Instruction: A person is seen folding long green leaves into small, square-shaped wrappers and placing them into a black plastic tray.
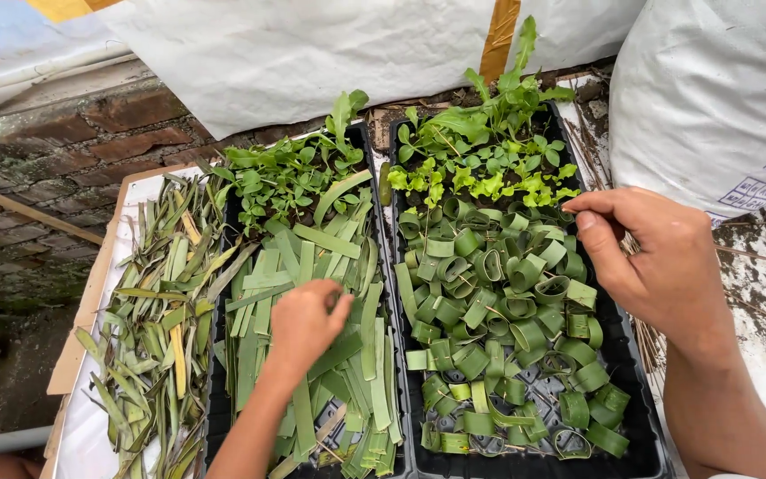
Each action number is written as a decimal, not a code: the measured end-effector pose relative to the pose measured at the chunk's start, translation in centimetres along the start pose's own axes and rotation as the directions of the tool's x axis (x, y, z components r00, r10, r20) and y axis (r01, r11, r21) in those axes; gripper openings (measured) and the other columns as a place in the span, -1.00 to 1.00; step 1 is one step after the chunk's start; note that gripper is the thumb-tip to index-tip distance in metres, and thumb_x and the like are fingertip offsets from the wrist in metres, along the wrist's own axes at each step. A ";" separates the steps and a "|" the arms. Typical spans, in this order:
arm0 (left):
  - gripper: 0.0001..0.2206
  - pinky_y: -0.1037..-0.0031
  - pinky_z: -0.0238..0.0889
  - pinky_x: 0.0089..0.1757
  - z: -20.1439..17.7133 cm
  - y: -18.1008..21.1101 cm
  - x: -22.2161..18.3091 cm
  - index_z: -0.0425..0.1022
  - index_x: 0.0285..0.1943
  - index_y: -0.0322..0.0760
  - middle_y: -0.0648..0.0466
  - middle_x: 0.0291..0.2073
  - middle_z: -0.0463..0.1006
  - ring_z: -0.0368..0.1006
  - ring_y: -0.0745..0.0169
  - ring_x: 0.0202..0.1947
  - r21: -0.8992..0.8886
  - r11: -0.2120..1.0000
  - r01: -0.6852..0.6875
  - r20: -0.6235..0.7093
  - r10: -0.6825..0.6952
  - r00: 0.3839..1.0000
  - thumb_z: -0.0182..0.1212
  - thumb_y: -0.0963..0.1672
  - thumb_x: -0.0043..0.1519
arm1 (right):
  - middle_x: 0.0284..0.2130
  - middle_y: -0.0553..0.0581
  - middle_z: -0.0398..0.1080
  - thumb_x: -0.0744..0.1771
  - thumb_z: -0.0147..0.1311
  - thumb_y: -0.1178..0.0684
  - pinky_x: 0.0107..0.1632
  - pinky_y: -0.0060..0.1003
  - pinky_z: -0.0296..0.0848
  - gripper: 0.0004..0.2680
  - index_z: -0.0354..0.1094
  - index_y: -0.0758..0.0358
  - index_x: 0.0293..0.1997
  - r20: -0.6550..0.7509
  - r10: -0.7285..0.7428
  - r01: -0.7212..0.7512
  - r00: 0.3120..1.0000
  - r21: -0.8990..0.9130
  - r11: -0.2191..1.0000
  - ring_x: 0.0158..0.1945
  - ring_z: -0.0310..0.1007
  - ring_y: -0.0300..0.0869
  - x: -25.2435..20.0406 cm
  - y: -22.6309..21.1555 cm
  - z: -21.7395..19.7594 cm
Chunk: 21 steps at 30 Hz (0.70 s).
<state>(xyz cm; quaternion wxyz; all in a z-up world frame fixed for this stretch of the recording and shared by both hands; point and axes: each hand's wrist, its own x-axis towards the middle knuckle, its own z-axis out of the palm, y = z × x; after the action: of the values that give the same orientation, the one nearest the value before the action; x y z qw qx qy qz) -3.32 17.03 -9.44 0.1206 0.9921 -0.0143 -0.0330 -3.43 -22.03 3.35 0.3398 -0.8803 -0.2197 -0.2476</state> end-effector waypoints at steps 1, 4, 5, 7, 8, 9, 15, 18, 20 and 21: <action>-0.81 0.56 0.35 -0.54 0.3 0.4 0.1 0.64 -0.20 -0.07 0.22 -0.47 0.66 0.52 0.38 -0.51 -0.001 1.000 0.002 0.000 -0.002 1.000 0.20 0.01 0.30 | -0.20 0.27 0.57 0.38 0.03 0.27 -0.08 -0.23 0.46 -0.86 0.53 0.47 -0.07 0.002 -0.002 0.002 1.000 0.000 1.000 -0.18 0.56 -0.05 0.0 0.0 0.0; -0.79 0.26 0.53 -0.30 0.2 1.4 0.4 0.68 -0.08 0.01 0.20 -0.21 0.62 0.56 0.24 -0.39 0.010 0.999 0.043 0.124 -0.044 0.991 0.35 0.04 0.22 | -0.21 0.26 0.57 0.38 0.04 0.27 -0.09 -0.22 0.46 -0.87 0.53 0.46 -0.07 0.007 -0.004 0.004 1.000 -0.006 1.000 -0.19 0.56 -0.05 -0.1 0.1 -0.3; -0.83 0.40 0.52 -0.27 -0.7 1.4 0.4 0.69 -0.08 -0.03 0.17 -0.17 0.66 0.49 0.34 -0.47 -0.106 0.989 0.102 0.145 -0.087 0.986 0.34 -0.01 0.23 | -0.20 0.25 0.57 0.38 0.04 0.27 -0.06 -0.22 0.46 -0.87 0.53 0.45 -0.07 -0.001 0.002 -0.002 1.000 -0.003 1.000 -0.17 0.56 -0.05 -0.1 0.1 -0.4; -0.86 0.54 0.50 -0.24 -2.9 1.3 0.4 0.70 -0.09 -0.07 0.15 -0.14 0.69 0.41 0.44 -0.56 -0.214 0.963 0.161 0.171 -0.125 0.977 0.33 -0.06 0.25 | -0.19 0.24 0.57 0.38 0.04 0.27 -0.03 -0.22 0.46 -0.87 0.53 0.44 -0.07 -0.012 0.011 -0.011 1.000 0.004 1.000 -0.15 0.57 -0.06 -0.2 0.1 -0.6; -0.85 0.58 0.34 -0.38 -4.2 1.2 0.4 0.71 -0.06 -0.12 0.11 -0.21 0.74 0.36 0.41 -0.57 -0.411 0.873 0.260 0.150 -0.217 0.965 0.36 -0.12 0.23 | -0.20 0.26 0.57 0.38 0.04 0.28 -0.05 -0.22 0.48 -0.87 0.52 0.47 -0.07 -0.012 0.011 -0.011 1.000 0.008 1.000 -0.17 0.57 -0.05 -0.2 0.2 -0.7; -0.83 0.62 0.17 -0.52 -5.5 1.0 0.3 0.73 -0.03 -0.17 0.07 -0.28 0.78 0.31 0.38 -0.57 -0.594 0.731 0.336 0.145 -0.313 0.939 0.38 -0.17 0.21 | -0.20 0.29 0.57 0.38 0.04 0.28 -0.07 -0.22 0.49 -0.87 0.52 0.49 -0.07 -0.008 0.006 -0.006 1.000 0.013 1.000 -0.18 0.57 -0.05 0.0 0.2 -0.7; -0.87 0.60 0.55 -0.22 -12.5 3.4 0.8 0.68 -0.13 -0.22 0.03 -0.31 0.76 0.64 0.31 -0.36 -0.583 0.742 0.331 0.040 -0.381 0.924 0.45 -0.16 0.17 | -0.19 0.28 0.58 0.37 0.06 0.22 -0.03 -0.21 0.56 -0.86 0.53 0.45 -0.06 0.042 -0.022 0.022 0.999 -0.001 1.000 -0.17 0.59 -0.06 0.1 0.0 -0.6; -0.90 -0.12 0.13 0.24 -12.5 0.8 2.8 0.70 -0.34 -0.10 0.05 0.07 0.66 0.47 0.07 0.18 -0.337 0.940 0.055 -0.226 -0.137 0.964 0.49 -0.07 0.08 | -0.49 0.05 0.51 0.32 0.23 0.07 -0.43 -0.44 0.45 -0.81 0.53 0.30 -0.01 0.148 0.084 -0.082 0.985 -0.018 0.996 -0.53 0.39 -0.29 -0.1 0.4 -0.4; -0.90 0.02 0.22 0.22 -14.8 2.7 2.7 0.71 -0.33 -0.11 0.10 -0.12 0.70 0.55 0.18 0.00 -0.390 0.920 0.044 -0.214 -0.137 0.967 0.48 -0.08 0.10 | -0.58 -0.01 0.40 0.31 0.25 0.04 -0.42 -0.41 0.36 -0.81 0.53 0.26 -0.05 0.139 0.105 -0.102 0.985 -0.026 0.994 -0.57 0.31 -0.31 -0.2 0.1 -0.3; -0.91 0.16 0.32 0.19 -16.0 3.6 2.6 0.71 -0.32 -0.13 0.15 -0.31 0.75 0.64 0.28 -0.18 -0.444 0.895 0.039 -0.193 -0.138 0.971 0.47 -0.08 0.13 | -0.67 -0.07 0.30 0.30 0.26 0.00 -0.42 -0.38 0.27 -0.82 0.54 0.21 -0.08 0.138 0.131 -0.127 0.982 -0.034 0.991 -0.61 0.24 -0.33 -0.2 0.0 -0.3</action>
<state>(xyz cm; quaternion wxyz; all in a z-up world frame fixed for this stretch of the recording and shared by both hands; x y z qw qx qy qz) 0.33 17.19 6.74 0.3394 0.9367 0.0521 0.0688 -3.68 -22.26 3.42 0.3277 -0.9121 -0.1822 -0.1656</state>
